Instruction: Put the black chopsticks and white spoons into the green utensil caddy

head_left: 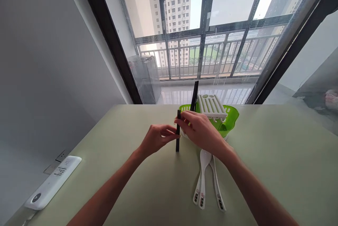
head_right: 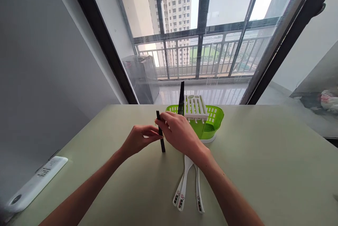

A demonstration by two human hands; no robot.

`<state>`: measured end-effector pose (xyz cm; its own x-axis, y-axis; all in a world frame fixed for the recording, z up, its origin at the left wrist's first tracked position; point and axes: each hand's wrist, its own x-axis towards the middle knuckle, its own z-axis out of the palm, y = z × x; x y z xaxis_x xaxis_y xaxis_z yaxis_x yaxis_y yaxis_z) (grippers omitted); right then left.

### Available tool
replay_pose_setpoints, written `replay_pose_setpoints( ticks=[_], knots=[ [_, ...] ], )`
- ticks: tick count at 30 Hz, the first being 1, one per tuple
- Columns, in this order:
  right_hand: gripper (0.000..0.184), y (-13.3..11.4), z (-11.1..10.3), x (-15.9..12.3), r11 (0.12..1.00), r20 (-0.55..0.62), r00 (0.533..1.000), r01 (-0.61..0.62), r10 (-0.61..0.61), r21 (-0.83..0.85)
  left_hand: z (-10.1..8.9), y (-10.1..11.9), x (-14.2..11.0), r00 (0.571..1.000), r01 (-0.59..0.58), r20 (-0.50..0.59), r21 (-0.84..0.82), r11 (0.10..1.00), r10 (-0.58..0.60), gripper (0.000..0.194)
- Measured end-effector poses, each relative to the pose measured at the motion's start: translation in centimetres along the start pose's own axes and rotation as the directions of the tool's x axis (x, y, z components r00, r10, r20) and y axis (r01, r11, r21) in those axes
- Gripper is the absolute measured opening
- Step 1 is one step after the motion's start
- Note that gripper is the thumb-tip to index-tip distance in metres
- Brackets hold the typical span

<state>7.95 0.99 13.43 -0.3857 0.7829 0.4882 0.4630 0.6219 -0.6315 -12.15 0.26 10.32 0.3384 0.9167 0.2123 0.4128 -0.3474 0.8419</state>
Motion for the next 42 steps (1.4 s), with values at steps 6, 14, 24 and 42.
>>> replay_pose_setpoints(
  ticks=[6, 14, 24, 42],
  knots=[
    [0.020, -1.6, -3.0, -0.5, 0.999, -0.081, 0.996, -0.039, 0.041, 0.026, -1.4, 2.7, 0.0, 0.993, 0.056, -0.098, -0.047, 0.997, -0.061, 0.027],
    [0.030, -2.1, -9.6, -2.2, 0.989, -0.455, 0.885, -0.030, 0.095, 0.148, -3.8, 6.0, 6.7, 0.832, -0.090, -0.555, -0.106, 0.990, 0.016, 0.041],
    [0.035, -2.8, -11.0, -2.2, 0.993, -0.370, 0.926, -0.038, 0.076, 0.109, 1.0, 1.2, 12.3, 0.968, -0.019, -0.223, 0.396, 0.918, 0.116, 0.037],
    [0.026, -2.3, -12.0, -2.5, 0.996, -0.326, 0.942, -0.085, 0.085, 0.015, 1.0, 0.7, 12.5, 0.944, -0.033, -0.246, 0.592, 0.805, 0.219, 0.034]
  ],
)
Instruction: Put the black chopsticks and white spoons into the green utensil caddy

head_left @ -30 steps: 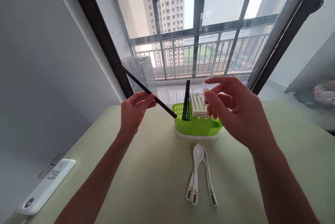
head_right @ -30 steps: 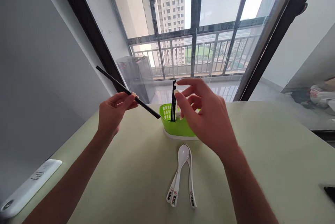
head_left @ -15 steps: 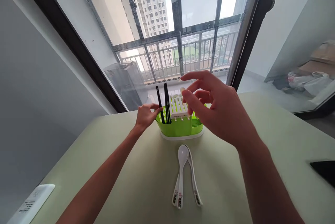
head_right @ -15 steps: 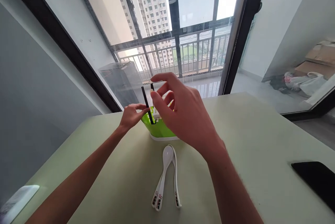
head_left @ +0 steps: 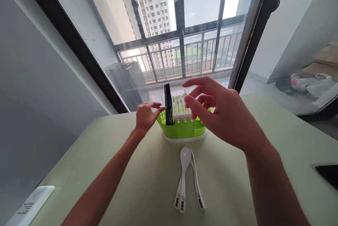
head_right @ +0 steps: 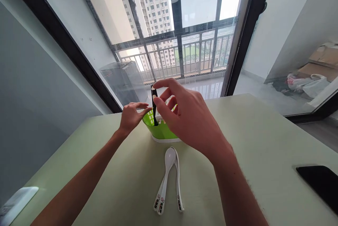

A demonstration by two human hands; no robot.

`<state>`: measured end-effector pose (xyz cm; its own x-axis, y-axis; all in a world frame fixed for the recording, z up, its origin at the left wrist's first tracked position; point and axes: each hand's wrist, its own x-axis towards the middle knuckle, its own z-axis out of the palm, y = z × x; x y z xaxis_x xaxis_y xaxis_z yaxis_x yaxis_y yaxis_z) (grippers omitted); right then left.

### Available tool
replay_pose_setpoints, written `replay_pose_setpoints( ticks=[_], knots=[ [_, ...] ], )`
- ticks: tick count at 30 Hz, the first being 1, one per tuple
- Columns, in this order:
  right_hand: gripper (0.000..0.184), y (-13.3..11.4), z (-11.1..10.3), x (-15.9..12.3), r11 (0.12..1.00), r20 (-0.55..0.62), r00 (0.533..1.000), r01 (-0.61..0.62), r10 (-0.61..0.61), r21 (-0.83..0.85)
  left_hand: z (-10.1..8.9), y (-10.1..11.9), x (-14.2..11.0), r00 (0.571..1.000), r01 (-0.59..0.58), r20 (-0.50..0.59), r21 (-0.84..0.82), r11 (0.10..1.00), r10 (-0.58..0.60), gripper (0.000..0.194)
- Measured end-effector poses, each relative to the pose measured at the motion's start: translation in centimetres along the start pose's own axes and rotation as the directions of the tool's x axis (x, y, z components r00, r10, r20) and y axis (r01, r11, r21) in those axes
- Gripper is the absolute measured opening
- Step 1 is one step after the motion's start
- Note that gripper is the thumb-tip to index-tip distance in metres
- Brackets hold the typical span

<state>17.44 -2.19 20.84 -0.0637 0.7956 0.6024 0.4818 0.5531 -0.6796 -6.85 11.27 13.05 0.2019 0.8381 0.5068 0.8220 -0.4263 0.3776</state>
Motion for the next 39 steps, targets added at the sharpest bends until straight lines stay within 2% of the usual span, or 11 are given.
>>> replay_pose_setpoints(
  ticks=[5, 8, 10, 15, 17, 19, 22, 25, 29, 32, 39],
  knots=[
    [0.021, -0.2, 0.1, -0.2, 0.997, 0.068, 0.998, 0.020, -0.015, -0.072, -0.6, -2.5, -3.7, 0.950, 0.199, -0.208, -0.168, 0.965, -0.233, 0.043],
    [0.020, -0.6, 0.4, -0.3, 0.996, 0.143, 0.989, 0.033, -0.020, -0.088, 0.4, -4.9, -7.4, 0.906, 0.381, -0.077, -0.283, 0.880, -0.417, 0.051],
    [0.020, -0.9, 0.8, -0.5, 0.996, 0.238, 0.971, 0.040, -0.020, -0.080, 1.2, -6.1, -9.9, 0.900, 0.425, 0.049, -0.309, 0.851, -0.432, 0.054],
    [0.021, -0.3, 2.2, -2.2, 0.997, 0.576, 0.817, 0.042, 0.006, -0.071, 1.8, -7.1, -13.2, 0.903, 0.427, 0.218, -0.353, 0.832, -0.371, 0.054],
    [0.019, 1.1, 2.8, -3.5, 0.984, 0.666, 0.742, 0.050, 0.079, -0.172, 1.6, -7.2, -13.4, 0.905, 0.418, 0.248, -0.370, 0.830, -0.345, 0.053],
    [0.019, 3.0, 3.3, -5.1, 0.939, 0.677, 0.708, 0.059, 0.201, -0.340, 1.5, -7.0, -13.5, 0.911, 0.397, 0.264, -0.361, 0.844, -0.316, 0.052],
    [0.027, 6.1, 4.1, -7.8, 0.823, 0.583, 0.717, 0.023, 0.382, -0.567, 1.7, -5.9, -14.1, 0.925, 0.329, 0.299, -0.314, 0.891, -0.236, 0.048],
    [0.038, 8.0, 5.0, -10.3, 0.773, 0.552, 0.659, -0.070, 0.511, -0.631, 2.6, -3.3, -15.6, 0.917, 0.267, 0.376, -0.319, 0.909, -0.138, 0.036],
    [0.038, 8.5, 6.3, -12.2, 0.758, 0.552, 0.605, -0.137, 0.574, -0.638, 3.8, 1.6, -17.9, 0.901, 0.223, 0.430, -0.349, 0.910, -0.056, 0.019],
    [0.031, 8.4, 7.2, -12.5, 0.717, 0.519, 0.594, -0.147, 0.615, -0.682, 4.2, 4.2, -18.6, 0.869, 0.147, 0.494, -0.307, 0.940, 0.025, 0.023],
    [0.029, 9.3, 8.7, -12.7, 0.625, 0.406, 0.622, -0.176, 0.669, -0.761, 4.1, 5.4, -18.7, 0.840, 0.024, 0.536, -0.197, 0.980, 0.087, 0.024]
  ],
)
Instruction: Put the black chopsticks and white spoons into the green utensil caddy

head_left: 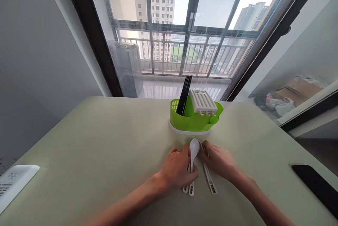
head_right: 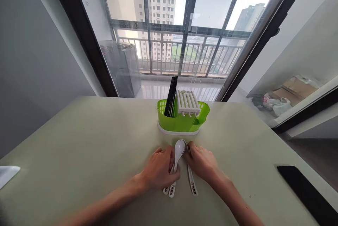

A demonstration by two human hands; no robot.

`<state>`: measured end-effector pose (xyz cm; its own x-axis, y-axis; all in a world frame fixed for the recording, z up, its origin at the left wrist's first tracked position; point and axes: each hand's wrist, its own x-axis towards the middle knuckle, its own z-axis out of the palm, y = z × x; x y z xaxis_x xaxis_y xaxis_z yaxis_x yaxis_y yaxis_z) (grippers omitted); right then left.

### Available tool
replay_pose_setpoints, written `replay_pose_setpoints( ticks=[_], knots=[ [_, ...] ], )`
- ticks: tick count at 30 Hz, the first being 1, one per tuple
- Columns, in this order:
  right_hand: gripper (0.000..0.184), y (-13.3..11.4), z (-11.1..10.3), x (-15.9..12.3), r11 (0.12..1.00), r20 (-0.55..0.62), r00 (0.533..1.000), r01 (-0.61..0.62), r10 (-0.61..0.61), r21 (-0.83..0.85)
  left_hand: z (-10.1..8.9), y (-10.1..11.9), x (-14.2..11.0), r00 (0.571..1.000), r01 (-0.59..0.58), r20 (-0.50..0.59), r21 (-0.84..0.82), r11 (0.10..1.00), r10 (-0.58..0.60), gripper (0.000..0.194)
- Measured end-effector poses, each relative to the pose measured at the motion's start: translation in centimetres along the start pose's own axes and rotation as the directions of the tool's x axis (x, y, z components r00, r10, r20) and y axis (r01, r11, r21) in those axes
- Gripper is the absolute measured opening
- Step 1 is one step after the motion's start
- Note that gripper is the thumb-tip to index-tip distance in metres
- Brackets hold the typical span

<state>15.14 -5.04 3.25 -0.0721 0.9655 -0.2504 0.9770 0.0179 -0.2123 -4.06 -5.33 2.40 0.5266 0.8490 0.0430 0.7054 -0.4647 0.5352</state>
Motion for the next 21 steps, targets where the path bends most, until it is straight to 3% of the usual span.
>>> replay_pose_setpoints(
  ticks=[5, 9, 11, 13, 16, 18, 21],
  knots=[
    [0.030, 0.8, -0.5, -0.3, 0.998, -0.023, 0.998, -0.059, 0.059, 0.009, -0.2, -1.2, -0.8, 1.000, 0.015, -0.026, -0.002, 1.000, -0.015, 0.021],
    [0.030, 1.4, -3.2, -2.2, 0.935, -0.042, 0.999, 0.019, -0.005, 0.354, -0.4, -2.6, -1.6, 0.996, 0.027, -0.084, -0.019, 0.999, -0.029, 0.021],
    [0.032, 1.1, -5.1, -3.3, 0.854, -0.113, 0.992, 0.104, -0.053, 0.510, -0.5, -3.2, -1.9, 0.993, 0.021, -0.115, -0.032, 0.999, -0.025, 0.021],
    [0.033, 0.3, -7.4, -4.4, 0.811, -0.229, 0.971, 0.192, -0.073, 0.553, -0.5, -3.5, -2.1, 0.991, 0.011, -0.134, -0.036, 0.999, -0.016, 0.021],
    [0.035, -1.9, -10.9, -5.2, 0.811, -0.490, 0.872, 0.305, -0.027, 0.499, -0.3, -3.6, -2.1, 0.991, -0.004, -0.133, -0.038, 0.999, -0.001, 0.021],
    [0.034, -3.5, -12.9, -5.1, 0.855, -0.653, 0.757, 0.340, -0.003, 0.391, -0.2, -3.6, -2.1, 0.991, -0.002, -0.132, -0.034, 0.999, -0.003, 0.022],
    [0.030, -5.1, -14.7, -3.8, 0.911, -0.804, 0.593, 0.357, -0.049, 0.208, -0.1, -3.5, -2.1, 0.991, 0.004, -0.131, -0.037, 0.999, -0.009, 0.022]
  ],
)
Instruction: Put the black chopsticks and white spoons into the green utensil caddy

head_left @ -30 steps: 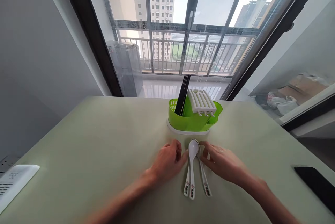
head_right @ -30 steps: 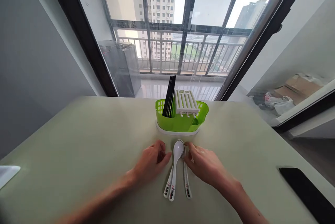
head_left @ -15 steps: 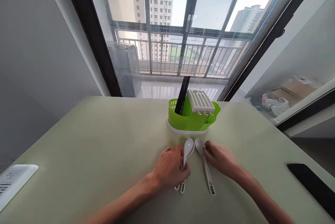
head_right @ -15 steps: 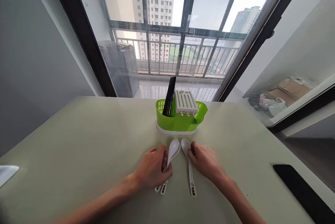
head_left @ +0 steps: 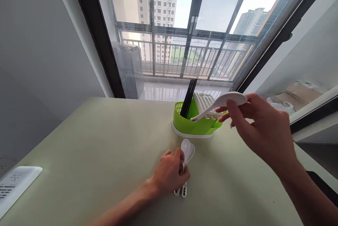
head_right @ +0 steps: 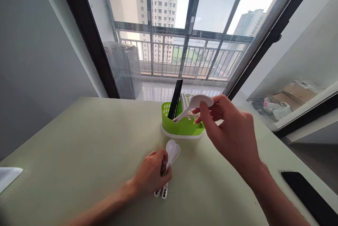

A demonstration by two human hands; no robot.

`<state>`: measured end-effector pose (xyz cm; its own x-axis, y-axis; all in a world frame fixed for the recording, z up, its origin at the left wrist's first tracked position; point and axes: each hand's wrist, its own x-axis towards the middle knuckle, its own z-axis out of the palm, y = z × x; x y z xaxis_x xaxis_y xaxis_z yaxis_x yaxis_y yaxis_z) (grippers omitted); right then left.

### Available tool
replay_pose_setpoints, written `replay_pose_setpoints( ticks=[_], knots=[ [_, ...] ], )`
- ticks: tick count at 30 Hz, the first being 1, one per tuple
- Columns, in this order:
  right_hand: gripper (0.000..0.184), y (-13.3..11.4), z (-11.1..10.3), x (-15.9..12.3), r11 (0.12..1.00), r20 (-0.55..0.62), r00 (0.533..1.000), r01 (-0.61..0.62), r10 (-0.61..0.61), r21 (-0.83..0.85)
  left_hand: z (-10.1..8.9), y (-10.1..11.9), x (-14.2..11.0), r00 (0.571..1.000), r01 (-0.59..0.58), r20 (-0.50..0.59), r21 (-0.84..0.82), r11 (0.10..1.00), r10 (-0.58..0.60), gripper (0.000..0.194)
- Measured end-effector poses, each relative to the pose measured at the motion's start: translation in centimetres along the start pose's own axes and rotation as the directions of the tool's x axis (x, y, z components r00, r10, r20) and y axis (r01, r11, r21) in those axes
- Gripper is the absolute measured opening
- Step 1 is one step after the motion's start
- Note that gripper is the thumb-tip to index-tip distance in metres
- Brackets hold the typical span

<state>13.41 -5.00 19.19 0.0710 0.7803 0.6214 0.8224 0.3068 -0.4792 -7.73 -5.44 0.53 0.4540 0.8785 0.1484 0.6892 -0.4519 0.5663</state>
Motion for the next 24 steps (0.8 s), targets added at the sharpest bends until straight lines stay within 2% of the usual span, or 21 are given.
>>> replay_pose_setpoints(
  ticks=[3, 7, 9, 15, 24],
  knots=[
    [0.022, 0.6, 2.1, 1.2, 0.979, -0.061, 0.982, 0.168, -0.176, -0.117, 0.0, -0.1, -0.1, 1.000, -0.012, 0.006, -0.011, 1.000, 0.013, 0.022],
    [0.016, 2.8, 5.6, 1.2, 0.884, -0.075, 0.906, 0.384, -0.416, -0.265, 0.2, -0.1, -0.1, 1.000, -0.027, -0.005, -0.010, 1.000, 0.027, 0.023],
    [0.013, 3.8, 7.1, 0.7, 0.844, -0.052, 0.877, 0.441, -0.477, -0.304, 0.2, -0.1, -0.2, 1.000, -0.026, -0.007, -0.008, 1.000, 0.026, 0.023],
    [0.011, 4.8, 9.2, -0.6, 0.811, 0.011, 0.862, 0.482, -0.508, -0.332, 0.2, 0.0, -0.2, 1.000, -0.009, 0.004, -0.011, 1.000, 0.009, 0.021],
    [0.005, 5.0, 9.4, -1.4, 0.804, 0.069, 0.869, 0.480, -0.489, -0.351, 0.0, -0.2, 0.0, 1.000, 0.023, -0.006, -0.116, 0.993, -0.024, 0.024]
  ],
)
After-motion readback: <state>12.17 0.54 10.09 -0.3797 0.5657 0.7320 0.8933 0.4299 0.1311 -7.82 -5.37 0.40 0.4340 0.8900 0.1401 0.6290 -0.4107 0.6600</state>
